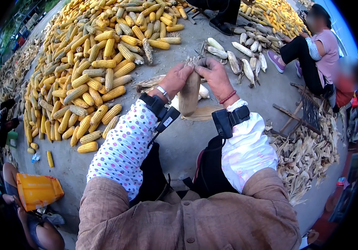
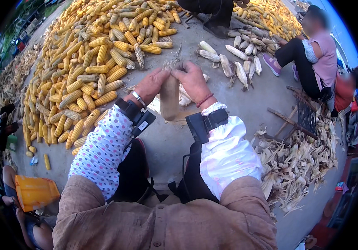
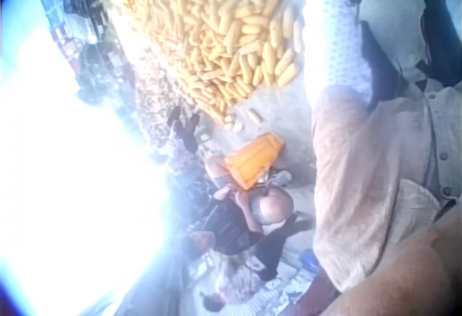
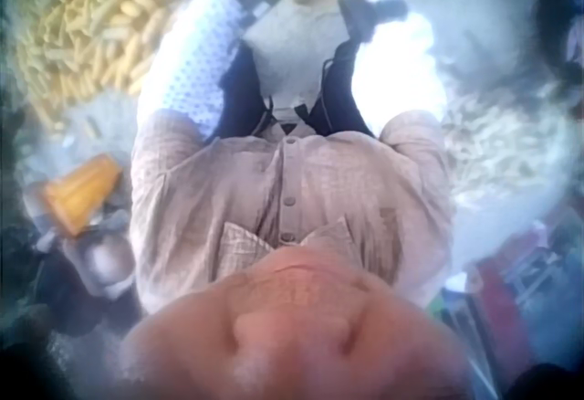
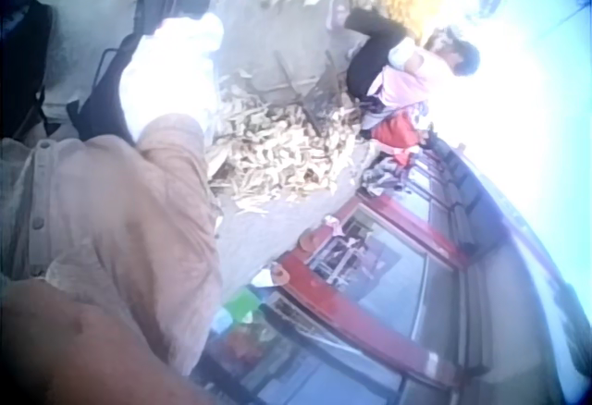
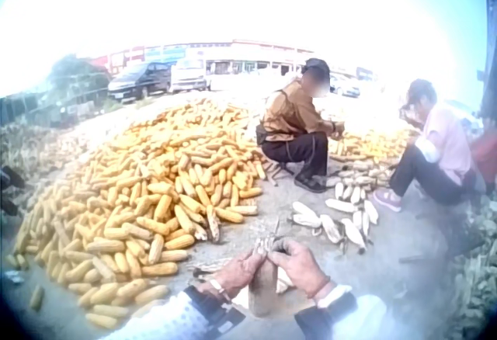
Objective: The person sits on the ground and shucks corn cobs by hand, peeling back the husks and removing the silk. They place the shucked corn into a large pile and discard the husks to the side.
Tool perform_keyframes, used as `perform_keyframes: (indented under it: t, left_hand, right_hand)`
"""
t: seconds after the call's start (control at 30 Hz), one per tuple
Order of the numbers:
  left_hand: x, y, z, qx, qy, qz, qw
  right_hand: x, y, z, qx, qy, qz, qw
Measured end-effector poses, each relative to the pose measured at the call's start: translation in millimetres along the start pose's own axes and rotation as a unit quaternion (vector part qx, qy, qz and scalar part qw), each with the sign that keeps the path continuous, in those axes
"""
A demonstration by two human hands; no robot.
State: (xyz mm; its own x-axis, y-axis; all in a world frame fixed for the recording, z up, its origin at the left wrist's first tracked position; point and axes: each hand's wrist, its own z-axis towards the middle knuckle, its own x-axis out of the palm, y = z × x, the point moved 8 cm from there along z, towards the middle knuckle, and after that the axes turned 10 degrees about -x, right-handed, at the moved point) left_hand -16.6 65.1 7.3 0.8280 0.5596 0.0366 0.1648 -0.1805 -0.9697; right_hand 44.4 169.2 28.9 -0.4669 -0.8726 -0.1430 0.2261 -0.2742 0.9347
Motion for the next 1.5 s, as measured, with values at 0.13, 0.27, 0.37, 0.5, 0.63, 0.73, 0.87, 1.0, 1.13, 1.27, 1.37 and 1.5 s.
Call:
perform_keyframes:
  t: [0.13, 0.27, 0.37, 0.5, 0.63, 0.73, 0.87, 1.0, 1.13, 1.27, 1.37, 1.5]
  left_hand:
    - [2, -4, 2, 0.029, -0.022, 0.021, 0.999]
    - [1, -6, 5, 0.074, -0.042, 0.083, 0.993]
    - [0, 7, 15, 0.064, -0.039, 0.063, 0.995]
    - [-1, 9, 18, 0.075, -0.041, 0.056, 0.995]
    - [-6, 21, 25, 0.021, -0.042, -0.019, 0.999]
    - [-9, 22, 25, 0.016, -0.040, -0.007, 0.999]
    - [3, 12, 15, 0.002, -0.005, -0.071, 0.997]
    - [7, 9, 14, 0.008, -0.018, -0.123, 0.992]
    - [-2, 21, 23, -0.014, -0.048, -0.120, 0.992]
    - [-21, 34, 33, -0.046, -0.086, -0.262, 0.960]
    - [-43, 30, 35, -0.049, -0.100, -0.327, 0.938]
    - [-48, 30, 28, -0.060, -0.118, -0.331, 0.934]
  right_hand:
    - [-1, -1, -1, -0.003, 0.004, -0.010, 1.000]
    - [-1, 0, -1, -0.005, 0.002, -0.017, 1.000]
    - [-3, -2, 0, -0.020, -0.016, -0.013, 1.000]
    - [-4, -2, -1, -0.010, -0.020, 0.002, 1.000]
    - [0, 6, -3, -0.019, -0.010, 0.004, 1.000]
    - [0, 6, -4, -0.015, 0.001, -0.036, 0.999]
    - [0, 5, -6, -0.008, -0.023, -0.036, 0.999]
    - [3, 19, -6, -0.052, -0.039, -0.098, 0.993]
    - [4, 10, -5, -0.086, -0.047, -0.156, 0.983]
    - [12, 23, -9, -0.086, -0.033, -0.131, 0.987]
    - [22, 34, -10, -0.088, 0.004, -0.095, 0.992]
    - [31, 16, -11, 0.021, 0.038, 0.091, 0.995]
